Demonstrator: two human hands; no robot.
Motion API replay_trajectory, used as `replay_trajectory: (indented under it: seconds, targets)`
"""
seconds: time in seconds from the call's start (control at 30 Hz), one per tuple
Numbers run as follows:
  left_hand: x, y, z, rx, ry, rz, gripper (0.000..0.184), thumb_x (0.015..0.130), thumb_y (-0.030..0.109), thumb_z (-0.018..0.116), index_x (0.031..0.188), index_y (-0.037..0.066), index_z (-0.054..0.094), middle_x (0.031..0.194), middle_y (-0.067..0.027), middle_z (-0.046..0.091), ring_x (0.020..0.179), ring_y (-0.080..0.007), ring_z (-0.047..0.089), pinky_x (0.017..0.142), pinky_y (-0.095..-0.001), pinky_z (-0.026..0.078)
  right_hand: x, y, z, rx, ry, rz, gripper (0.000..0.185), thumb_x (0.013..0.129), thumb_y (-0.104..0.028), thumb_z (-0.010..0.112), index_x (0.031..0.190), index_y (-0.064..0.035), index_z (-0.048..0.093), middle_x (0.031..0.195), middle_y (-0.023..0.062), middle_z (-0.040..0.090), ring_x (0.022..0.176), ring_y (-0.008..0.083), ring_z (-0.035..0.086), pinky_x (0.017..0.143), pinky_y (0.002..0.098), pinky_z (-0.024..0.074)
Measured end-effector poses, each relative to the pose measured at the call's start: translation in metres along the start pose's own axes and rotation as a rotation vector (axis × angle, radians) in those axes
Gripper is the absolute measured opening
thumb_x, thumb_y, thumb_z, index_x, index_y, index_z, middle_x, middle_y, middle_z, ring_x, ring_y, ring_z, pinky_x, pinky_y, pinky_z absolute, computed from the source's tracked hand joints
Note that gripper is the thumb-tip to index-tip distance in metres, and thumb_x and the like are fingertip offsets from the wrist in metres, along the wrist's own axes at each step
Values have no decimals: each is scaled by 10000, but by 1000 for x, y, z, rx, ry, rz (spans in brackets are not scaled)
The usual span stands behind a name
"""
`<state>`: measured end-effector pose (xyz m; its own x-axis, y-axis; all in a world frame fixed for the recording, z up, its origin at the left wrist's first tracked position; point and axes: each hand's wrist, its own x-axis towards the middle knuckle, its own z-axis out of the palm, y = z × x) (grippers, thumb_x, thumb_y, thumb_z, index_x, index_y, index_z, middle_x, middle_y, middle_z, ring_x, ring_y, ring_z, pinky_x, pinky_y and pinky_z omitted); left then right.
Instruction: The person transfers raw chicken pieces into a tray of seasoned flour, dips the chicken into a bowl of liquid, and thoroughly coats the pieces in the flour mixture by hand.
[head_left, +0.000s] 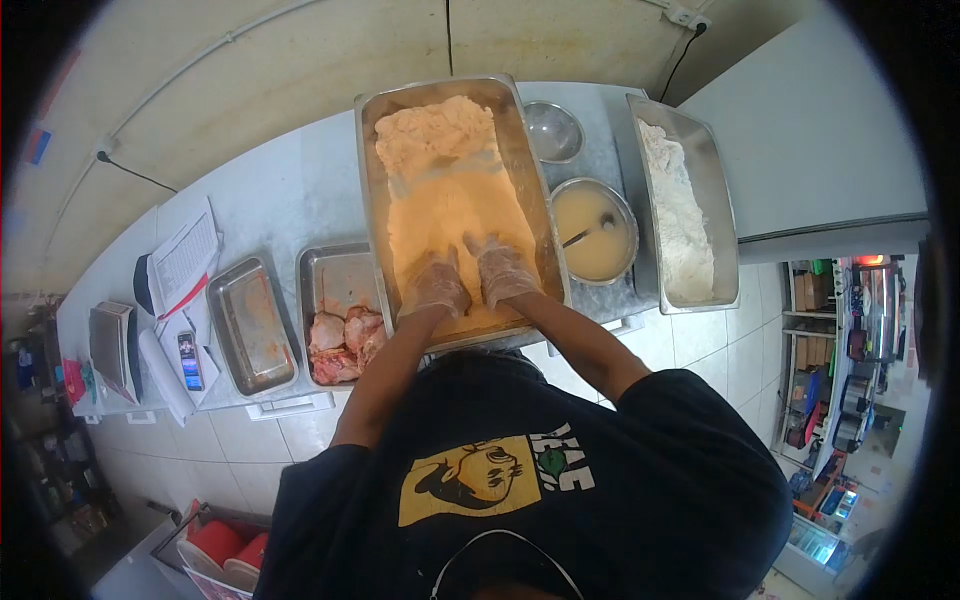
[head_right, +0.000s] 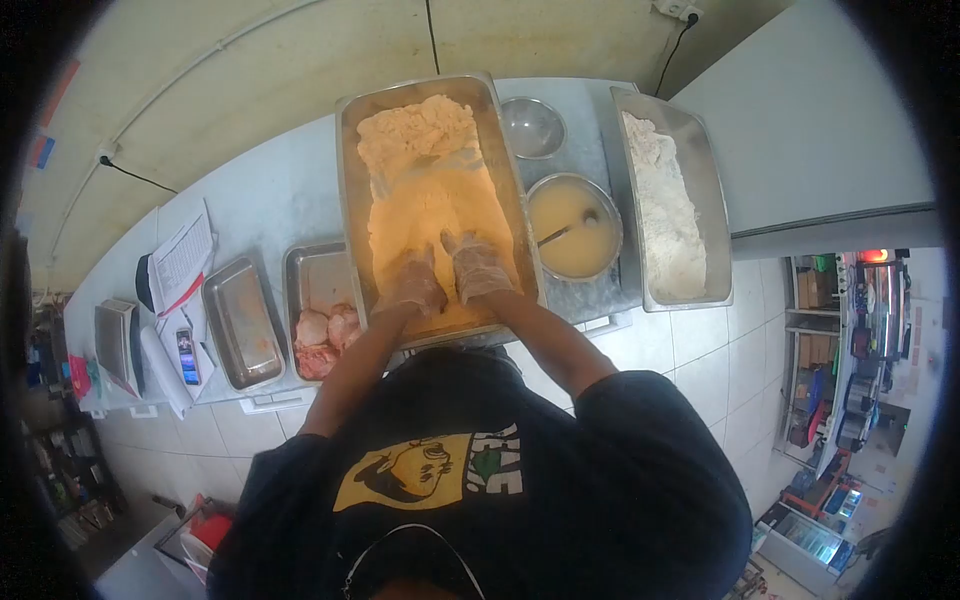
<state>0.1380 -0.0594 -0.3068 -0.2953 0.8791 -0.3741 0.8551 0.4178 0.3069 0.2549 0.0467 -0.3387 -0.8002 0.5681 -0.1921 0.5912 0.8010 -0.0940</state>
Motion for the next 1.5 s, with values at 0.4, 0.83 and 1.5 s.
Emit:
replay_trajectory:
  seconds: [0.4,0.83,1.5]
  targets:
    - [-39,-14,3,-35,147,78,474,847,308,571,1256,69,576,1030,-190,672,937,-343,661,900,-402,501,-21,20,-20,182,-315,-95,653,797,-236,692,1396,-98,473,1238,226,599,1145,312,596,1001,420,446]
    - [-6,-42,39,-627,-187,-7,612,784,321,728,1326,99,553,1213,-145,647,1087,-292,628,911,-371,505,34,81,32,340,-446,15,633,791,-225,683,1374,-89,475,1174,220,627,1143,327,592,987,428,460]
    - [70,-114,145,-202,54,260,400,804,383,668,1029,55,711,1086,-171,696,1052,-336,654,908,-387,508,36,65,24,173,-457,-85,503,859,-249,586,1321,-67,508,1226,228,600,1086,348,628,935,436,496]
